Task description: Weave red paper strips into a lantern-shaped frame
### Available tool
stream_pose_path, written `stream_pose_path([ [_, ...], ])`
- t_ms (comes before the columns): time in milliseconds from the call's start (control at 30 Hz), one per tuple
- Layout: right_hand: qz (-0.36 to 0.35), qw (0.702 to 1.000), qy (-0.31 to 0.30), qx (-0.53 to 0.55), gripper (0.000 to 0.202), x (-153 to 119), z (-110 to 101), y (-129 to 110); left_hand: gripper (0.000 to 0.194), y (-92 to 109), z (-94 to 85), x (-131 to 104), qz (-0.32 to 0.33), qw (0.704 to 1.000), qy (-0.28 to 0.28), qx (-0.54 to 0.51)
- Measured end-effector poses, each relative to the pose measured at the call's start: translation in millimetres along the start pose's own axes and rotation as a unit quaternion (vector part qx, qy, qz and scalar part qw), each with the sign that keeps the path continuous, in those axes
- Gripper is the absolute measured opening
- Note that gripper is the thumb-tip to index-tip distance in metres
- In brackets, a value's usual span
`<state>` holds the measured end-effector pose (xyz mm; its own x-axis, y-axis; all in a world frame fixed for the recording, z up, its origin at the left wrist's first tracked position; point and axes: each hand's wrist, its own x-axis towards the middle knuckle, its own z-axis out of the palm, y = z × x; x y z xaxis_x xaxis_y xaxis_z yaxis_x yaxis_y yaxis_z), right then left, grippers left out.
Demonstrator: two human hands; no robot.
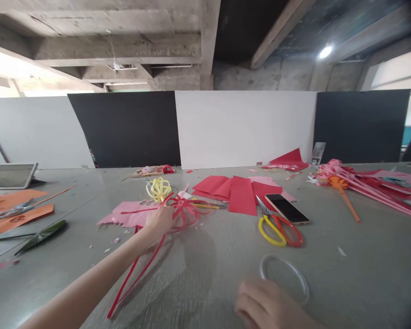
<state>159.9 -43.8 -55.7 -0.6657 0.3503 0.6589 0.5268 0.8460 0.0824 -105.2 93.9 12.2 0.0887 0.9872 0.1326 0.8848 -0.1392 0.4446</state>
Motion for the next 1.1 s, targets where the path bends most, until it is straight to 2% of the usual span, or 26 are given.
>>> stream_pose_path([
  [67, 0.004, 1.0, -0.009, 0.003, 0.029, -1, 1, 1, 0.007, -4, -3.7, 9, -0.033, 0.996, -0.021, -0.076],
  [133, 0.013, 0.999, -0.018, 0.023, 0.026, -1, -1, 1, 0.008, 0, -9.2, 15, -0.059, 0.983, -0.052, -0.168],
  [233, 0.101, 0.984, -0.068, 0.134, 0.015, 4, -11, -1, 0.006, 18, -12.3, 15, -0.083, 0.939, -0.082, -0.323],
  [300, 0.177, 0.95, -0.098, 0.239, 0.011, 9, -20, -2, 0.005, 32, -7.5, 10, -0.094, 0.903, -0.085, -0.411],
  [433, 0.288, 0.864, -0.105, 0.398, 0.004, 16, -30, -3, 0.014, 56, 12.9, -4, -0.11, 0.836, -0.093, -0.53],
  [533, 0.343, 0.801, -0.108, 0.478, 0.003, 15, -29, 0, 0.016, 71, 25.6, -15, -0.111, 0.796, -0.12, -0.583],
  [633, 0.373, 0.749, -0.099, 0.538, 0.006, 12, -21, 5, 0.016, 86, 30.8, -22, -0.119, 0.772, -0.146, -0.607],
  [767, 0.392, 0.66, -0.054, 0.639, 0.009, 9, -12, 11, 0.015, 99, 33.7, -26, -0.122, 0.763, -0.146, -0.618],
  [900, 0.429, 0.561, 0.006, 0.708, 0.008, 9, -13, 12, 0.011, 99, 44.1, -39, -0.105, 0.769, -0.124, -0.618],
  [967, 0.44, 0.524, 0.03, 0.729, 0.007, 9, -14, 11, 0.02, 97, 53.5, -54, -0.079, 0.794, -0.119, -0.591],
  [1000, 0.442, 0.511, 0.045, 0.736, 0.006, 9, -14, 11, 0.023, 95, 58.7, -62, -0.054, 0.815, -0.125, -0.563],
  [1067, 0.44, 0.501, 0.069, 0.742, 0.005, 8, -12, 11, 0.024, 92, 68.2, -79, 0.006, 0.852, -0.163, -0.497],
  [1100, 0.438, 0.5, 0.075, 0.743, 0.004, 7, -11, 11, 0.024, 90, 71.9, -86, 0.027, 0.859, -0.183, -0.478],
])
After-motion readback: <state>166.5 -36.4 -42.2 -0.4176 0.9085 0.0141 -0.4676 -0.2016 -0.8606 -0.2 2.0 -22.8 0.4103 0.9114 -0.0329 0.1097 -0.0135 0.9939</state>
